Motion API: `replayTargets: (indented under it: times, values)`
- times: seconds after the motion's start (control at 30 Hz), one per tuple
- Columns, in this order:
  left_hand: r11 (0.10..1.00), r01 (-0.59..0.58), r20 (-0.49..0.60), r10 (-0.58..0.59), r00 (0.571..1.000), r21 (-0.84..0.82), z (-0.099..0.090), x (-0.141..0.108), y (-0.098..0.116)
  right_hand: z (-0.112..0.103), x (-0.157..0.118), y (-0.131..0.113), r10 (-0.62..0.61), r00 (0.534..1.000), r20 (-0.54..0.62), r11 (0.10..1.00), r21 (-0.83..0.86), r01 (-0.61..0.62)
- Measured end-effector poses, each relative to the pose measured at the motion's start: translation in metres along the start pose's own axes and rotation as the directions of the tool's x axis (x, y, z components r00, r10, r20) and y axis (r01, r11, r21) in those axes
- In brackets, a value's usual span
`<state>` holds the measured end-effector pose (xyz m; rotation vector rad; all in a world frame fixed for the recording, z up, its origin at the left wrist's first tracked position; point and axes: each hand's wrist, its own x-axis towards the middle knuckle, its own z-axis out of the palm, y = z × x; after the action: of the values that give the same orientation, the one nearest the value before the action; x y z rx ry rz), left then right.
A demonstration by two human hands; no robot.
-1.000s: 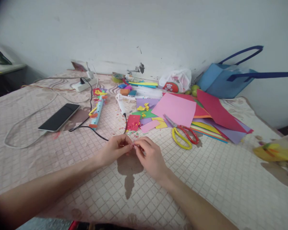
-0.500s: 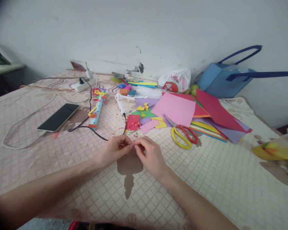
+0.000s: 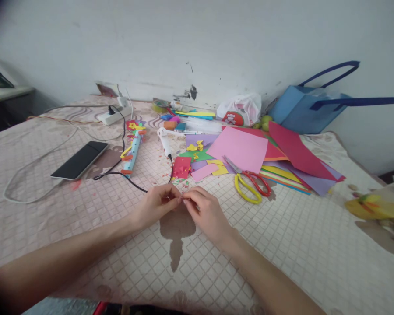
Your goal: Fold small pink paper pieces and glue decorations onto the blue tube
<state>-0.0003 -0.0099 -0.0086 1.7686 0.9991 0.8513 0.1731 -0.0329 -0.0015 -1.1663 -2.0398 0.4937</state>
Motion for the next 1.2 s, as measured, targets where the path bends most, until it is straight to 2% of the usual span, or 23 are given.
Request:
replayTargets:
  times: [0.2, 0.33, 0.63, 0.93, 1.1, 1.2]
  values:
    - [0.996, -0.036, 0.002, 0.036, 0.999, 0.076, 0.0008, -0.0011, 0.005, -0.0034, 0.0015, 0.0033, 0.0, 0.999, 0.051, 1.0, 0.02, -0.001]
    - [0.994, -0.042, 0.018, 0.04, 0.999, 0.106, 0.0007, -0.0015, 0.0062, -0.0044, 0.0016, 0.0068, -0.052, 0.993, 0.103, 0.998, -0.025, 0.055]
    - [0.999, 0.033, 0.072, -0.033, 0.997, 0.001, 0.0006, -0.0008, 0.0008, -0.0046, 0.003, 0.0073, -0.12, 0.986, 0.115, 0.985, -0.107, 0.133]
    - [0.98, 0.127, 0.031, -0.124, 0.992, -0.156, -0.0005, 0.0015, 0.0063, -0.0048, 0.0033, 0.0061, 0.005, 1.0, -0.019, 0.999, 0.033, -0.005]
    - [0.973, 0.151, 0.047, -0.145, 0.988, -0.173, -0.0007, 0.0018, 0.007, -0.0023, 0.0032, 0.0058, 0.14, 0.989, 0.048, 0.983, 0.113, -0.145]
    - [0.976, 0.153, 0.063, -0.145, 0.988, -0.153, -0.0005, 0.0019, 0.0065, -0.0008, 0.0026, 0.0056, 0.167, 0.983, 0.073, 0.975, 0.134, -0.176]
